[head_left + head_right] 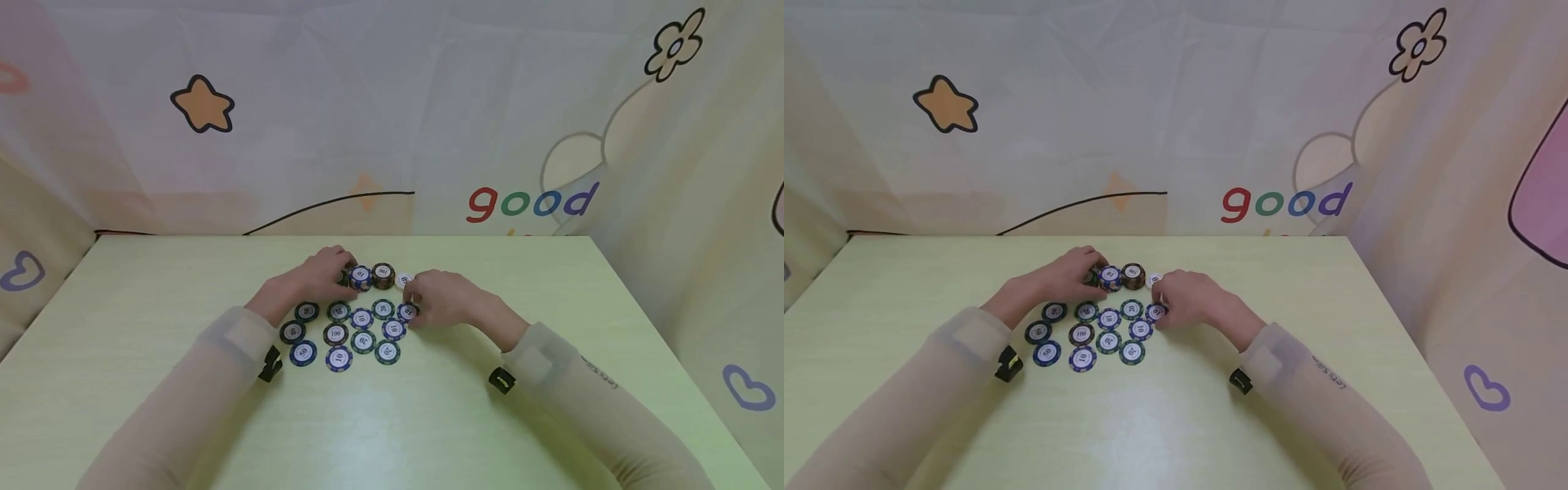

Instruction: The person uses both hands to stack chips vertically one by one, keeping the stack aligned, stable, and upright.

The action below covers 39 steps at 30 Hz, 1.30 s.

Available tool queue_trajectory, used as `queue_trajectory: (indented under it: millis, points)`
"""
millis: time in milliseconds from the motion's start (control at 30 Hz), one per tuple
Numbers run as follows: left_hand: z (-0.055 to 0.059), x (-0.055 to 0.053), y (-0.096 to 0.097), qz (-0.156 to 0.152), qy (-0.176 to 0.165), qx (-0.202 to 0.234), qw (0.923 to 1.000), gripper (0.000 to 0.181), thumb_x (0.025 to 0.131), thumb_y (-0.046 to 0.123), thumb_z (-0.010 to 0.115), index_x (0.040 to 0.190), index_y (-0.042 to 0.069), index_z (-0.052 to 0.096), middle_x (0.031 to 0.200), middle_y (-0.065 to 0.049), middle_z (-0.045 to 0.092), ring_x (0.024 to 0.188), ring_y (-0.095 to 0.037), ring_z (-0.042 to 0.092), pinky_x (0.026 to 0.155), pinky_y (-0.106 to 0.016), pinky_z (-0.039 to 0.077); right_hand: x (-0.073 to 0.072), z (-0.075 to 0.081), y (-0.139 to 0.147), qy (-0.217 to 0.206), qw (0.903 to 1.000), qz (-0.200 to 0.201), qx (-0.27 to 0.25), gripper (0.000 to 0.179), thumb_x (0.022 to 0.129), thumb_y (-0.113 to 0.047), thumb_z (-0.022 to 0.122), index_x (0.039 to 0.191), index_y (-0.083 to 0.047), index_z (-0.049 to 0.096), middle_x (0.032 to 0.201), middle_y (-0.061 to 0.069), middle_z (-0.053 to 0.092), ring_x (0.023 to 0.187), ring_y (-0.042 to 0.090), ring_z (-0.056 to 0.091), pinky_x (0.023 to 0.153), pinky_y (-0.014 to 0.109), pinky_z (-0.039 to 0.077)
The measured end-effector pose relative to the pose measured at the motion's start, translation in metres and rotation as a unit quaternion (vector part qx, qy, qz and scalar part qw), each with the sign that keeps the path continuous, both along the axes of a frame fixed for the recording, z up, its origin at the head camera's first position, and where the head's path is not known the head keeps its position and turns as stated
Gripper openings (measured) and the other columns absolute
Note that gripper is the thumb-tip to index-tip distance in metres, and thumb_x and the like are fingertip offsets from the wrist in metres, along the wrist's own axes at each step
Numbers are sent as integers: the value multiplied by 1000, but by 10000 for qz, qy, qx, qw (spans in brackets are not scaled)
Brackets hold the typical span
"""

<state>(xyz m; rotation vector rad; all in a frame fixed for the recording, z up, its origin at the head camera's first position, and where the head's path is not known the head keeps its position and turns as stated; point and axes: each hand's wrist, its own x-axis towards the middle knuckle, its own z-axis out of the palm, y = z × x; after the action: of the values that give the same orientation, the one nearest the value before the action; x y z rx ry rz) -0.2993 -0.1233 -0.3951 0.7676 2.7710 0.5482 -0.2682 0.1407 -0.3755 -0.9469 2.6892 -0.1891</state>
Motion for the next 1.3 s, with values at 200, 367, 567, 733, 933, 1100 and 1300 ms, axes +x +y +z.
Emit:
queue_trajectory:
  millis: [200,367,567,733,933,1100,1300]
  points:
    - [-1,1,-5,55,-5,3,10000,55,95,32,75,136,-2,59,136,-18,51,123,-33,49,105,-51,41,1,-1,0,47,10000,0,-31,31,88,-26,82,115,-12,75,102,2,66,91,20,58,84,40,52]
    - [-2,1,-7,8,136,3,9999,52,95,31,75,134,-1,61,134,-17,53,119,-32,51,102,-51,42,0,-3,0,30,9999,74,-75,32,89,-25,81,117,-10,74,100,2,64,90,20,56,83,38,51]
    - [-3,0,-7,46,183,11,9998,50,95,31,75,132,-1,62,134,-17,54,120,-32,51,102,-52,42,0,-4,-2,98,9997,201,-16,34,90,-25,80,118,-8,74,93,-1,63,88,19,54,79,35,48]
    - [-6,-1,-8,101,171,-1,9998,50,96,31,75,133,0,62,133,-16,54,120,-32,52,102,-52,43,-1,-7,-4,165,9995,256,29,32,89,-24,79,116,-8,74,92,-2,65,87,18,55,79,35,49]
    - [-7,-1,-7,74,190,18,9998,50,96,32,74,133,1,62,134,-17,54,120,-32,52,102,-53,43,-3,-9,-4,230,9992,279,166,31,89,-25,76,114,-9,72,94,-2,67,86,17,57,77,35,51]
    - [-7,-2,-5,107,229,36,9997,50,95,32,75,132,1,62,134,-17,54,122,-33,51,102,-56,41,-5,-8,-2,326,9992,242,59,33,88,-27,76,115,-8,71,90,-3,66,79,16,57,72,34,50]
    - [-5,0,-3,168,221,17,9996,49,94,31,76,131,1,63,134,-17,54,122,-33,51,102,-55,42,-3,-2,-9,318,9993,170,-128,42,89,-31,74,124,-9,67,76,-4,61,69,15,55,61,30,43]
